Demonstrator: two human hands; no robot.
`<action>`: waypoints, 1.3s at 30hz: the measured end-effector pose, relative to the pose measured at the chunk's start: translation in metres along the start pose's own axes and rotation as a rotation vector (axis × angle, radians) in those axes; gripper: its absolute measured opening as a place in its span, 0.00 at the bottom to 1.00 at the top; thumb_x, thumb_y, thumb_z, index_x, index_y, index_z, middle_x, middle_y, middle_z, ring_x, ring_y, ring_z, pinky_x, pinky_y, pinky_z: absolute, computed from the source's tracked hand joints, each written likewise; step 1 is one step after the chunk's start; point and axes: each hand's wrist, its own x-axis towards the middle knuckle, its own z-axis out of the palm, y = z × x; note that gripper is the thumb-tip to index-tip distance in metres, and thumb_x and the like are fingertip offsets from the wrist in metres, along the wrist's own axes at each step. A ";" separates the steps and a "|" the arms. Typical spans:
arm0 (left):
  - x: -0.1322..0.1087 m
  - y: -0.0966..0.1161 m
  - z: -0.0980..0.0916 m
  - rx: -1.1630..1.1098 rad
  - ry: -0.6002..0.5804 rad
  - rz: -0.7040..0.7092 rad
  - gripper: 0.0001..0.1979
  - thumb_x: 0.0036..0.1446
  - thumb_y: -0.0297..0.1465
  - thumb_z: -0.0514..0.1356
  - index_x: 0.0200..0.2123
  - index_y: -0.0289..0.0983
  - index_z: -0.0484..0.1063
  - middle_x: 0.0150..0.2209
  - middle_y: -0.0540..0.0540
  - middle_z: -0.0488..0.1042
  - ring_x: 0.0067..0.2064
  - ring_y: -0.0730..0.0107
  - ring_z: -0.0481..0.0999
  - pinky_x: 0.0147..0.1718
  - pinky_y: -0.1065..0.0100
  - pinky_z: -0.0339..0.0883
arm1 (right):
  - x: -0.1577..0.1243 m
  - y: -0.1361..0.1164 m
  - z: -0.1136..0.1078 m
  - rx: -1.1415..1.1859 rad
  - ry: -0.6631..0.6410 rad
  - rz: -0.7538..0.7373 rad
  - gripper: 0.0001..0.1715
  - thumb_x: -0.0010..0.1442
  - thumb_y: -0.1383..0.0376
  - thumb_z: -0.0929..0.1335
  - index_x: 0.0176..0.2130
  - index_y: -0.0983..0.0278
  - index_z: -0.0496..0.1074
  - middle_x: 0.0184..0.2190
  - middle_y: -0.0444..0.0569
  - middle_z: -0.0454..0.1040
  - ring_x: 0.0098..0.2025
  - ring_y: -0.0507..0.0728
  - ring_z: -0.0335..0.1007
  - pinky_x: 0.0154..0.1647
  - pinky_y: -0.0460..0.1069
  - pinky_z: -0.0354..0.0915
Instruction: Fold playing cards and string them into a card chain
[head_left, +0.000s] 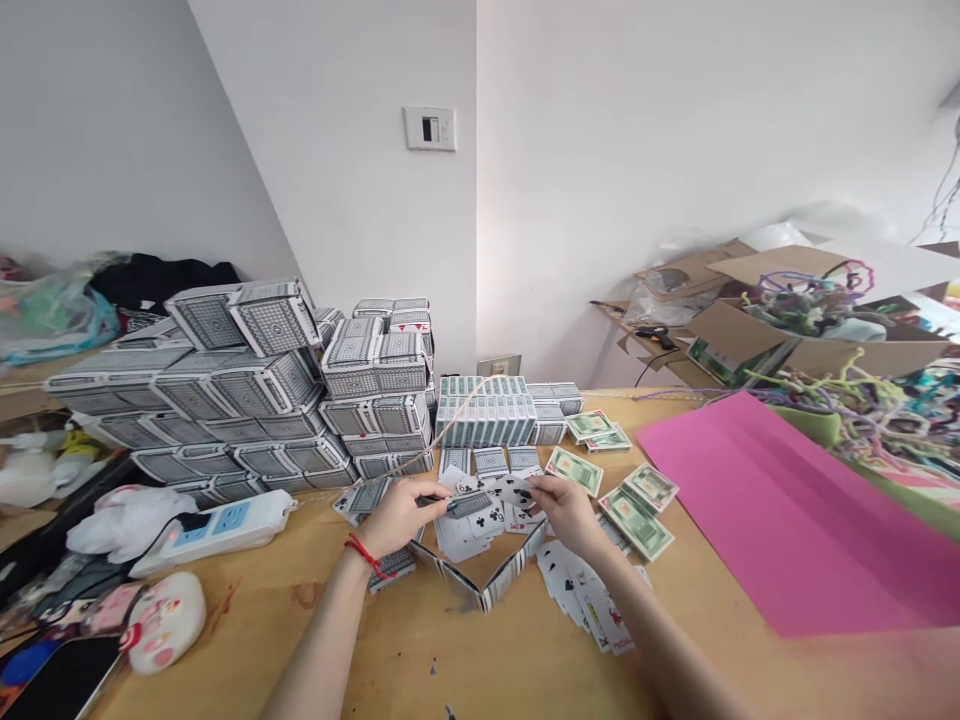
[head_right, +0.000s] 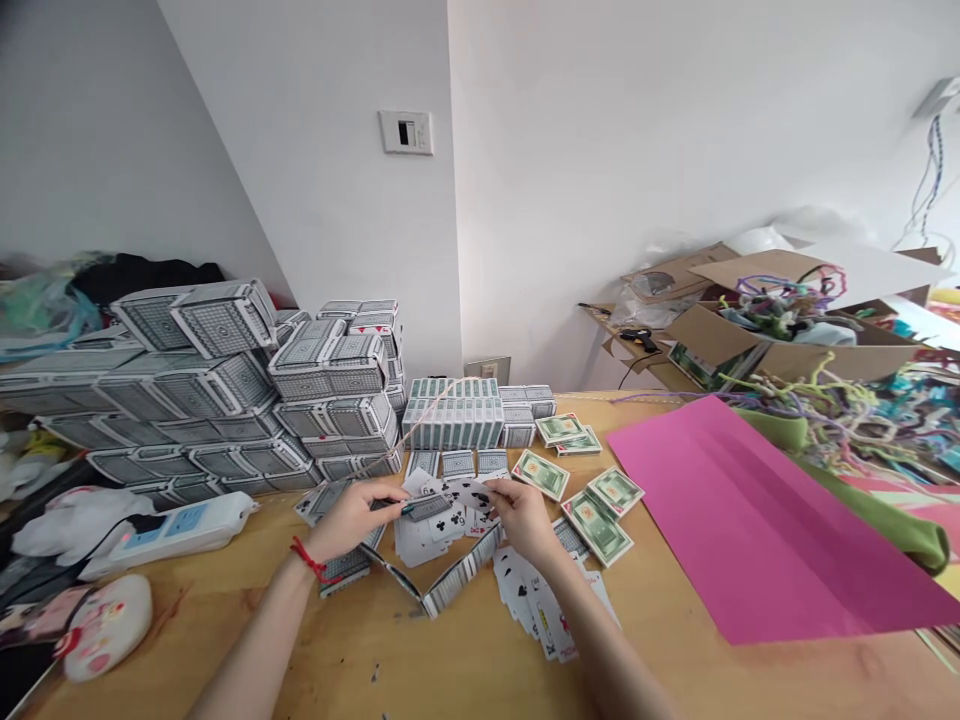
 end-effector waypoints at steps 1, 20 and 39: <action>0.000 0.000 0.000 0.000 0.000 0.001 0.10 0.49 0.32 0.56 0.30 0.37 0.76 0.35 0.48 0.78 0.38 0.67 0.74 0.39 0.71 0.64 | 0.000 0.000 0.000 -0.016 0.003 -0.019 0.14 0.54 0.61 0.61 0.31 0.63 0.74 0.27 0.46 0.74 0.25 0.54 0.68 0.29 0.47 0.64; -0.001 0.001 -0.001 0.002 0.000 -0.003 0.10 0.50 0.32 0.56 0.31 0.38 0.76 0.37 0.48 0.77 0.39 0.67 0.74 0.41 0.70 0.64 | -0.002 -0.002 0.000 -0.043 -0.006 -0.053 0.14 0.54 0.63 0.61 0.33 0.62 0.75 0.29 0.47 0.75 0.26 0.55 0.70 0.29 0.49 0.66; 0.001 0.000 0.005 0.082 0.006 0.028 0.09 0.49 0.32 0.56 0.31 0.38 0.76 0.36 0.46 0.77 0.39 0.66 0.73 0.41 0.68 0.63 | -0.007 -0.013 -0.005 -0.536 -0.182 -0.284 0.30 0.46 0.79 0.56 0.45 0.64 0.71 0.27 0.50 0.74 0.29 0.55 0.68 0.29 0.46 0.61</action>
